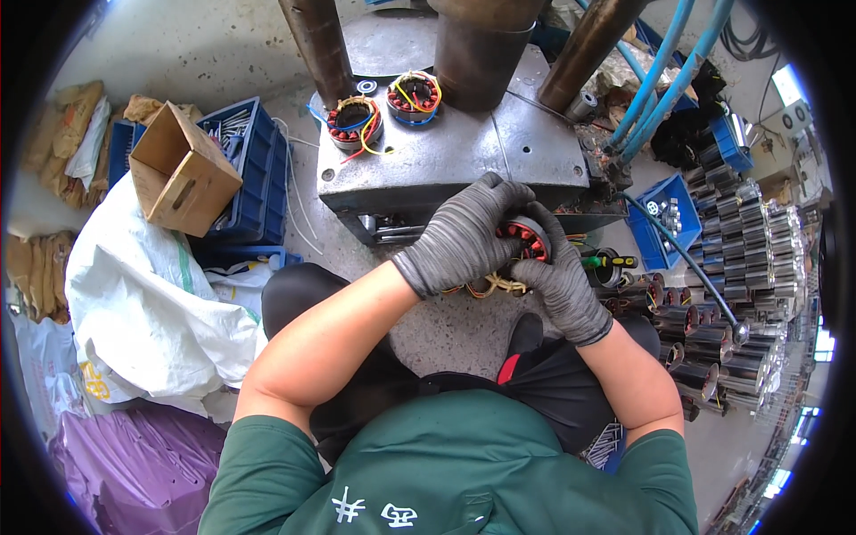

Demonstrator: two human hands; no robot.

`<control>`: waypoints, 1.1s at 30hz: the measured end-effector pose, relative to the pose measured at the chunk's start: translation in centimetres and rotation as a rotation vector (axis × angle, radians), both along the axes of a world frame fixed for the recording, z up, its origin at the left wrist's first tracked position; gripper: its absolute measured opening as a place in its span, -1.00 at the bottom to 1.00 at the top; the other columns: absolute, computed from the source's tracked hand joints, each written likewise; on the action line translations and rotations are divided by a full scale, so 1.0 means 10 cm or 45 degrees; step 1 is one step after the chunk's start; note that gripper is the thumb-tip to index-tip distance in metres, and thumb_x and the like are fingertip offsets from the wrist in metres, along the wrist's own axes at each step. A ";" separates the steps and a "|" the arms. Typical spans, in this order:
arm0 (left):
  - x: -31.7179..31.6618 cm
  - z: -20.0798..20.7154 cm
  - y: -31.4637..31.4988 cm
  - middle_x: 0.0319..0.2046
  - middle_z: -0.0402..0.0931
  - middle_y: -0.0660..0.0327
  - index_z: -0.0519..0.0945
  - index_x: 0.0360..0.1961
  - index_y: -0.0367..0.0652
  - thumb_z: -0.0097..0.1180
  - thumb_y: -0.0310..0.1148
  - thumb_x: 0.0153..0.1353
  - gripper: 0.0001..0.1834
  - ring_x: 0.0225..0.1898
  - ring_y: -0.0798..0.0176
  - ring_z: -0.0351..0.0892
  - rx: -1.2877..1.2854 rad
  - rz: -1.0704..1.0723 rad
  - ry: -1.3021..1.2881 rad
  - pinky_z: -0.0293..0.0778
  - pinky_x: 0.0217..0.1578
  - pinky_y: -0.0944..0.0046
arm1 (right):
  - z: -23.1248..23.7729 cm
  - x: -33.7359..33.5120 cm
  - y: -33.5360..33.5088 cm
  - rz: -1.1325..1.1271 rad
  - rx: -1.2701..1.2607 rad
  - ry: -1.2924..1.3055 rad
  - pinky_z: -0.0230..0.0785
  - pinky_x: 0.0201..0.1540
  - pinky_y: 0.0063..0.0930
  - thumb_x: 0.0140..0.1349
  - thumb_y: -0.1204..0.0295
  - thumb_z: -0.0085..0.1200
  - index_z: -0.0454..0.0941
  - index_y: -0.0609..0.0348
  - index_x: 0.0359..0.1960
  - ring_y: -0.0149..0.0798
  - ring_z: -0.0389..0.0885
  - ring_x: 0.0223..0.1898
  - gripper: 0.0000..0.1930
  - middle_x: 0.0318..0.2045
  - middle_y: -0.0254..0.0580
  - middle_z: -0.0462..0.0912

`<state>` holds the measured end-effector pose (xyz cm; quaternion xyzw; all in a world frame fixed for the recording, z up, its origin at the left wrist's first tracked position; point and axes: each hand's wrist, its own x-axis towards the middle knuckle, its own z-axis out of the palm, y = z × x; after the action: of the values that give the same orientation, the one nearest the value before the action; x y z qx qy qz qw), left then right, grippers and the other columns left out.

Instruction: The person places a copper-wound stator core into a press and uses a large cylindrical tool to compress it. They then retrieve a metal sleeve from a bag, place it onto the press, and use the press to insert the stator core into the sleeve.

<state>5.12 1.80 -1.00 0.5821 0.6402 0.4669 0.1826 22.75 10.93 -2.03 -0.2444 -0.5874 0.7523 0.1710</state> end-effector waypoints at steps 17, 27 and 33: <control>-0.17 0.22 -0.08 0.31 0.38 -0.11 0.49 0.33 0.07 0.48 -0.42 -0.14 -0.12 0.18 -0.30 0.52 0.423 -0.398 0.463 0.50 0.17 -0.10 | 0.26 0.15 0.44 0.021 -0.220 0.161 0.55 0.14 -0.39 -0.06 0.54 0.23 0.26 0.18 0.46 -0.26 0.65 0.04 -0.10 0.10 -0.13 0.61; -0.09 0.31 -0.11 0.06 0.57 -0.06 0.67 -0.01 -0.05 0.49 -0.17 -0.15 -0.41 0.01 -0.21 0.62 0.225 -0.352 0.727 0.55 0.03 -0.10 | 0.42 0.17 0.41 0.203 -0.200 0.017 0.62 -0.22 -0.49 0.25 0.02 0.30 0.10 0.13 0.54 -0.31 0.67 0.01 -0.07 0.21 -0.07 0.56; -0.24 0.56 -0.11 0.22 0.50 -0.15 0.64 0.02 0.04 0.51 -0.19 -0.15 -0.39 0.04 -0.24 0.63 0.305 -0.139 0.938 0.55 0.02 -0.10 | 0.62 0.02 0.47 -0.025 -0.532 -0.001 0.58 -0.53 -0.45 0.35 -0.21 0.08 0.23 0.06 0.43 -0.27 0.71 -0.38 -0.20 -0.19 -0.10 0.66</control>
<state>2.72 0.72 4.65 0.7611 0.5719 0.2879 -0.1041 23.00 15.61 4.18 -0.2806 -0.4163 0.8560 0.1236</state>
